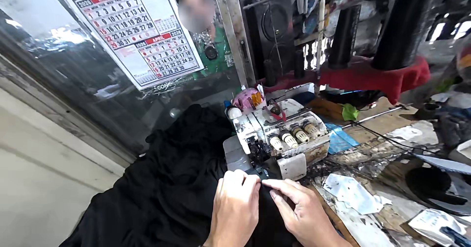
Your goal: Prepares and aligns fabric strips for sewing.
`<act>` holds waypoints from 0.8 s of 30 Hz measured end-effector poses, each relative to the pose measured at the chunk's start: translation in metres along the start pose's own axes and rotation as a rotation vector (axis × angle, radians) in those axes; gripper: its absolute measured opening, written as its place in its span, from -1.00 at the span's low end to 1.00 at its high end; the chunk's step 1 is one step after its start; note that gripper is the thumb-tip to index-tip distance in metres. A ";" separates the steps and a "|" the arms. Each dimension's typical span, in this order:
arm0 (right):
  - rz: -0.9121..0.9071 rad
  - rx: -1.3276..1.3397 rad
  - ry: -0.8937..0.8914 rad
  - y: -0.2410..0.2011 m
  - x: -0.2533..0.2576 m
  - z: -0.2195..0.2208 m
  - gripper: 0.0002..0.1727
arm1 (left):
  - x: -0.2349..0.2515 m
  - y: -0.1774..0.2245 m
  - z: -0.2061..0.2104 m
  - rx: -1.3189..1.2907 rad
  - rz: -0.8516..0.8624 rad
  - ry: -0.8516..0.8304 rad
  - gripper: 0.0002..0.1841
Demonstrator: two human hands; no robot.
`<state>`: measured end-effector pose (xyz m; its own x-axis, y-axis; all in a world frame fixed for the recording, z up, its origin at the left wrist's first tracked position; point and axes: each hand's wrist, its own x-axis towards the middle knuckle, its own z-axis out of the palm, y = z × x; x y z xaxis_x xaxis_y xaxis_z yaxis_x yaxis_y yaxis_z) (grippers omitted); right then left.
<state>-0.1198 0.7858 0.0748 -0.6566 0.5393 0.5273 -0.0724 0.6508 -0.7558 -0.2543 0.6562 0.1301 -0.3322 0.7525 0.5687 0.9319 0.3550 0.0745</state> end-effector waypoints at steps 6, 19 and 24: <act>-0.016 -0.131 0.024 -0.001 -0.004 0.001 -0.65 | -0.002 0.001 -0.004 -0.009 -0.011 -0.017 -0.73; 0.084 -0.028 -0.304 -0.006 0.007 -0.007 -0.50 | 0.022 -0.040 0.014 -0.135 -0.060 0.006 -0.71; 0.160 -0.015 -0.752 -0.030 0.030 -0.013 -0.20 | 0.032 -0.076 0.008 -0.165 -0.132 -0.049 -0.73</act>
<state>-0.1275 0.7887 0.1183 -0.9924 0.1229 0.0020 0.0734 0.6056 -0.7924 -0.3366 0.6581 0.1357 -0.4558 0.7333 0.5045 0.8897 0.3595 0.2813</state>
